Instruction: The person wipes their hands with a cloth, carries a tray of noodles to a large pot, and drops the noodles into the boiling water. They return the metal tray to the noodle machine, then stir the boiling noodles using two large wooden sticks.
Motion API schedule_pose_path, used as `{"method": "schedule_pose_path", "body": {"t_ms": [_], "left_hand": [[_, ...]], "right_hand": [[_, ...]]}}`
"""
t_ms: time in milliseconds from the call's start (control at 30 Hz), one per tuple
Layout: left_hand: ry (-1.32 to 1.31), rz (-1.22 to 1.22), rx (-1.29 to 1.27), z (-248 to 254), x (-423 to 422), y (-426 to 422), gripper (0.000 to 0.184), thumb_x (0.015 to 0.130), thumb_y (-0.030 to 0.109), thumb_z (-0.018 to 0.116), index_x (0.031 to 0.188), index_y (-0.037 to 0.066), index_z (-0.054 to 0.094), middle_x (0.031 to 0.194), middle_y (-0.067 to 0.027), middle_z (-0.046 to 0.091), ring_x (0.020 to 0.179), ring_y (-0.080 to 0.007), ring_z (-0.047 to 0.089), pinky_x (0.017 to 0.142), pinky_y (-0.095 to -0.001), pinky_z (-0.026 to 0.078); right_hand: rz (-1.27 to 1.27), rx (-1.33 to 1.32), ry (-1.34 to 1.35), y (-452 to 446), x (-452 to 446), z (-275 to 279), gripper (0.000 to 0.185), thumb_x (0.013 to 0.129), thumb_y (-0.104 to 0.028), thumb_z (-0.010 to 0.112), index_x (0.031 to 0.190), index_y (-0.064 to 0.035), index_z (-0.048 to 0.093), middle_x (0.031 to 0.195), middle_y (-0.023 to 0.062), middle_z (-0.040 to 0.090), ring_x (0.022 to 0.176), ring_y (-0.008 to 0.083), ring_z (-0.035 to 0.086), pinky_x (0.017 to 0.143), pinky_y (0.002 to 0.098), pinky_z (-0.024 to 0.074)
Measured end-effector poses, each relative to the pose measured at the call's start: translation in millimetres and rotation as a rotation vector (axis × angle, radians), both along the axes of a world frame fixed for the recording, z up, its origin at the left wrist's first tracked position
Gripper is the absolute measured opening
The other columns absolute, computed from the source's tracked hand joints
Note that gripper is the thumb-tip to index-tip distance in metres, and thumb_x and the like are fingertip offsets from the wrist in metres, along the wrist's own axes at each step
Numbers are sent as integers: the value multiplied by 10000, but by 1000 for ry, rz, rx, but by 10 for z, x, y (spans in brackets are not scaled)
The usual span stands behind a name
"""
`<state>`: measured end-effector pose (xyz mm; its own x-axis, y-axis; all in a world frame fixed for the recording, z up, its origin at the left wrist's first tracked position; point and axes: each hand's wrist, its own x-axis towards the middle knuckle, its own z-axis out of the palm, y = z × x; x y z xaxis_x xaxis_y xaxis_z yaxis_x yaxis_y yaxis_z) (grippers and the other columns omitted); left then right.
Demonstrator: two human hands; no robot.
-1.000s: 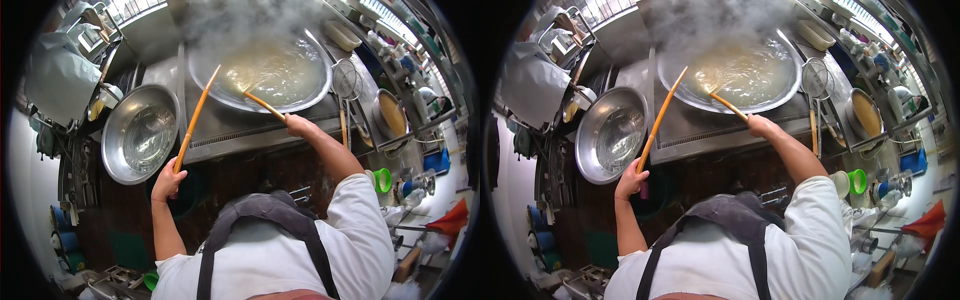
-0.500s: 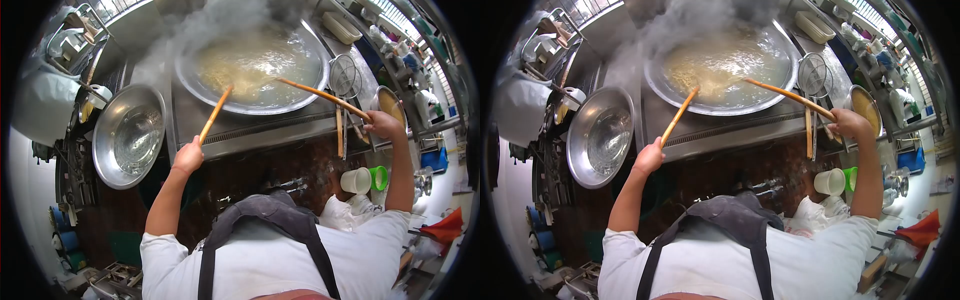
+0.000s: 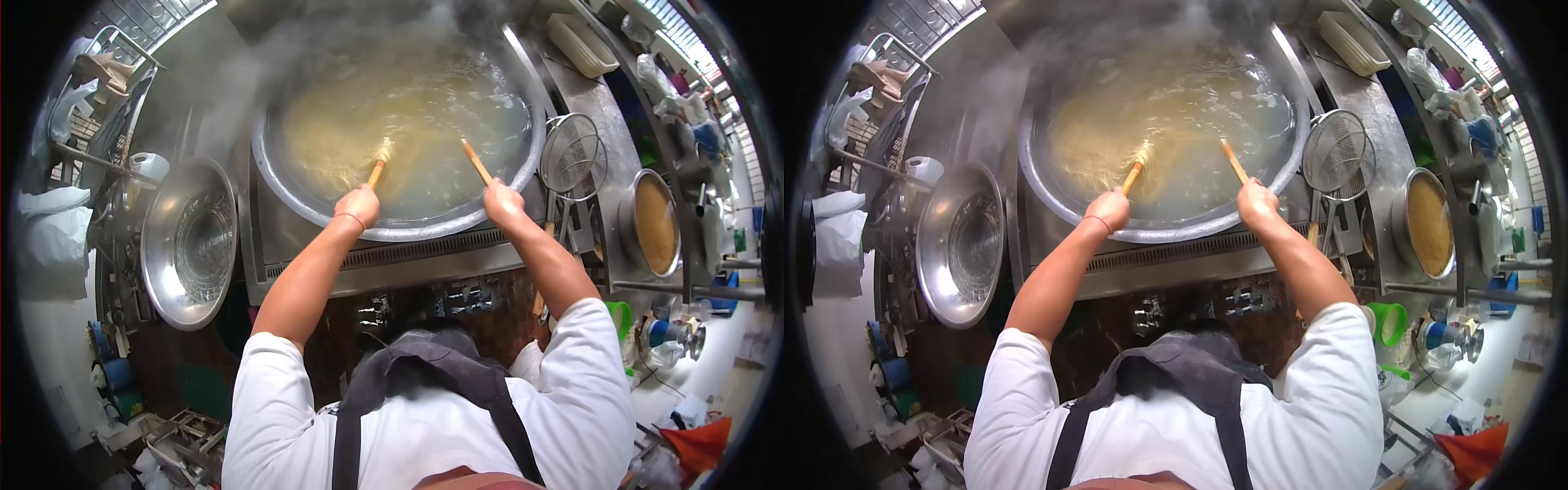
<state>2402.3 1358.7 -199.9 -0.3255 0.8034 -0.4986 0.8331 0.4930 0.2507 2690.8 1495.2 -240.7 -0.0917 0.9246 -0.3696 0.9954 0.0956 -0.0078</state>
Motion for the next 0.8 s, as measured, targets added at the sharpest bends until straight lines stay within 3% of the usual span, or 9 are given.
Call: {"method": "schedule_pose_path", "body": {"t_ms": [33,167,267,367,467,533,600,700,800], "left_hand": [[1,1,17,20,-19,152,347,944,120,409,1219,-48,538,1018,-262,689,913,-378,696,816,-474,542],[-31,-10,-74,303,-1,700,345,925,76,424,1225,-36,553,926,-216,707,736,-300,717,694,-431,566],[14,-45,-65,193,-69,1029,345,899,29,450,1224,-35,545,814,-175,707,619,-255,699,600,-399,564],[-29,48,-39,359,3,1063,310,873,53,515,1139,-39,646,1025,-214,718,818,-313,730,707,-411,582],[-58,31,-70,280,87,847,354,882,44,494,1206,-64,586,988,-211,719,723,-299,726,652,-396,582],[44,-152,59,-281,-63,611,361,898,28,449,1233,-92,506,914,-220,702,672,-312,706,604,-419,570],[-70,-135,10,-126,8,275,276,873,31,452,1134,-61,451,755,-220,675,636,-365,683,594,-459,542],[-158,-143,-120,274,114,-144,224,873,32,465,1084,-32,429,748,-229,665,642,-364,681,604,-466,541],[-164,-252,-129,280,71,-534,222,883,54,498,1076,-11,410,733,-216,662,613,-337,678,579,-453,537]], "right_hand": [[58,20,4,175,-114,-171,372,986,-176,490,1241,85,562,1056,188,729,1000,311,722,794,439,591],[16,85,64,681,-555,-328,326,999,-202,417,1175,-15,619,1064,194,721,1005,369,704,861,468,564],[80,93,91,1011,-702,-323,340,1002,-194,395,1184,-17,622,1090,192,715,1035,369,694,879,466,559],[120,47,154,1184,-647,53,372,1003,-180,359,1209,-7,617,1150,214,692,1094,377,667,930,469,536],[155,30,152,1224,-441,135,383,997,-165,344,1212,8,609,1159,226,684,1097,376,663,936,475,529],[158,28,136,1114,-241,140,369,996,-170,363,1209,-2,612,1163,214,687,1101,363,666,929,469,532],[163,16,117,948,-6,171,355,988,-164,377,1209,-6,605,1170,215,684,1106,364,663,926,474,530],[153,-23,61,630,389,374,340,981,-149,371,1195,-8,594,1168,225,679,1109,380,656,931,490,520],[255,-84,64,392,799,610,383,996,-327,496,1138,17,585,1083,244,689,1047,386,663,888,485,517]]}}
